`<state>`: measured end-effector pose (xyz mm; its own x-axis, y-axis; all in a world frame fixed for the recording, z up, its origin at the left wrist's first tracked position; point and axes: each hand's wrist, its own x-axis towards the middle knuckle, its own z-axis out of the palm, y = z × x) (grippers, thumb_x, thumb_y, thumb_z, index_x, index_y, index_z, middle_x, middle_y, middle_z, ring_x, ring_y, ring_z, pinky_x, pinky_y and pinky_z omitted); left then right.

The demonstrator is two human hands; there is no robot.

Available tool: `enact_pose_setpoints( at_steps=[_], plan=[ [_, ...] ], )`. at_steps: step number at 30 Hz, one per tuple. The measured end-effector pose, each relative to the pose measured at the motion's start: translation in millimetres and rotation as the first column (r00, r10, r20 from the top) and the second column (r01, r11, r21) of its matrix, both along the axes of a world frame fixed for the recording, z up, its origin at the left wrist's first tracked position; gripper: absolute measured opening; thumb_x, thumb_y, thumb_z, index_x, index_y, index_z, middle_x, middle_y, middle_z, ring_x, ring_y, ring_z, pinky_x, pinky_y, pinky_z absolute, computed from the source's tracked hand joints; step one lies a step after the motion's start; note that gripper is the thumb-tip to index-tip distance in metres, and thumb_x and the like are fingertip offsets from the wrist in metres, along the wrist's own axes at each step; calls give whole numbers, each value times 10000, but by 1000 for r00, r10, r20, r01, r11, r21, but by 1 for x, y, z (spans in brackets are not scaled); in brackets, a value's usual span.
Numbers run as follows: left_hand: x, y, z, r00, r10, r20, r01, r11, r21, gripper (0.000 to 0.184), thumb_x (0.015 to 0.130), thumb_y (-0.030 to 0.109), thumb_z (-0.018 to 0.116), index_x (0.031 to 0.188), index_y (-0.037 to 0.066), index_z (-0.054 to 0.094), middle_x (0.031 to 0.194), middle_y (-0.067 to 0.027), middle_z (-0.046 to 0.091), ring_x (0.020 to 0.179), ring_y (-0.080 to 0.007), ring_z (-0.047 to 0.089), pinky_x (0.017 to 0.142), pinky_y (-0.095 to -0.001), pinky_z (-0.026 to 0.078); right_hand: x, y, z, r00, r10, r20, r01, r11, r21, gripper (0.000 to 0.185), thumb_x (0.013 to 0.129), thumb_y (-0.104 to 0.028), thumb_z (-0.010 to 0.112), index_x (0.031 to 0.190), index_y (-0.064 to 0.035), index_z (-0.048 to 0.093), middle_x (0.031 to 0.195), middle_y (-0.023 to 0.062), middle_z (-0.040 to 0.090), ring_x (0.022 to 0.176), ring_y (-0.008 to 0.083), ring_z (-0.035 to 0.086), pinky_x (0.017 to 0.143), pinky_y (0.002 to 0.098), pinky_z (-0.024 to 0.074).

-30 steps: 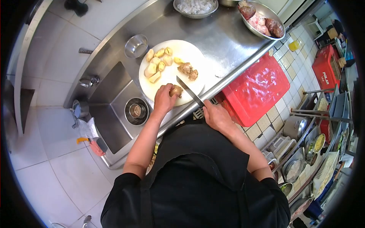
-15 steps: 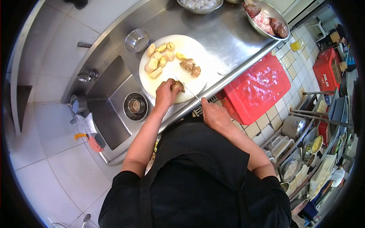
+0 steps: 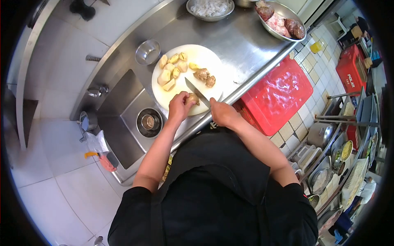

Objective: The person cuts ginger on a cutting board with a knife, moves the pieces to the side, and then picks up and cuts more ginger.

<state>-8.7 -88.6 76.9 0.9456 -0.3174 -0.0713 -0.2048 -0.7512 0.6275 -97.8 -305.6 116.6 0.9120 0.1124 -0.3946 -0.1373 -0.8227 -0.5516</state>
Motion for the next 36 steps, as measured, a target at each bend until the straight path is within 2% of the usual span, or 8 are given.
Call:
enact_pose_setpoints(
  at_steps=[2, 3, 9, 10, 12, 26, 31, 36],
  plan=[
    [0, 15, -21, 984, 15, -180, -58, 971, -232, 379, 839, 147, 910, 1139, 39, 705, 1057, -163, 758, 955, -336, 726, 873, -427, 573, -5, 0, -3, 999, -42, -26, 44, 997, 69, 232, 1023, -78, 510, 1224, 37, 518, 1002, 342, 724, 1039, 524, 707, 907, 620, 536],
    [1, 21, -24, 986, -44, -160, 0, 964, -266, 373, 840, 129, 886, 1167, 64, 719, 1079, -134, 756, 1042, -301, 714, 918, -409, 575, -10, -3, 3, 998, -51, -20, 52, 996, 68, 232, 1023, -78, 510, 1224, 37, 518, 1002, 342, 724, 1039, 524, 707, 907, 620, 536],
    [13, 28, -9, 932, -329, 154, 337, 941, -25, 375, 840, 124, 844, 1204, 92, 761, 1296, -132, 672, 1241, -271, 632, 1016, -380, 558, -53, -16, 11, 980, -200, 12, 197, 973, 124, 246, 1082, -184, 516, 1235, 9, 519, 951, 332, 715, 966, 543, 693, 862, 641, 517],
    [12, 25, -6, 932, -330, 151, 338, 941, -25, 375, 840, 124, 844, 1204, 92, 761, 1296, -132, 672, 1241, -271, 632, 1016, -380, 558, -57, -19, 13, 979, -198, 51, 190, 973, 134, 244, 1082, -185, 517, 1231, 8, 519, 930, 325, 715, 945, 538, 694, 845, 645, 514],
    [8, 20, -2, 963, -248, -110, 217, 947, -235, 346, 858, 114, 842, 1192, 69, 766, 1311, -136, 639, 1217, -281, 656, 1020, -388, 561, -61, -20, 18, 976, -199, 85, 186, 972, 146, 242, 1082, -187, 519, 1227, 7, 520, 909, 319, 715, 923, 534, 695, 828, 648, 512],
    [0, 11, -7, 983, -174, -62, 159, 969, -190, 345, 906, 113, 861, 1211, -3, 752, 1219, -134, 644, 1068, -277, 707, 983, -376, 607, -76, -15, 33, 981, -31, 193, 33, 999, -7, 203, 1081, -156, 503, 1184, 8, 565, 824, 239, 724, 819, 451, 733, 740, 590, 563],
    [1, 5, 0, 983, -140, -122, 116, 976, -184, 321, 915, 92, 861, 1202, -17, 768, 1214, -126, 663, 1090, -252, 725, 998, -364, 619, -72, -16, 34, 986, -20, 167, 21, 1000, -2, 187, 1066, -135, 512, 1169, 15, 558, 827, 246, 724, 825, 465, 729, 742, 595, 560],
    [4, 5, -4, 987, -130, -96, 113, 981, -160, 325, 887, 137, 880, 1180, 28, 793, 1137, -122, 690, 976, -263, 708, 904, -371, 590, -66, -16, 38, 991, 0, 136, -3, 1000, 19, 184, 1049, -113, 510, 1158, 32, 542, 830, 268, 718, 838, 482, 724, 752, 605, 554]
  ],
)
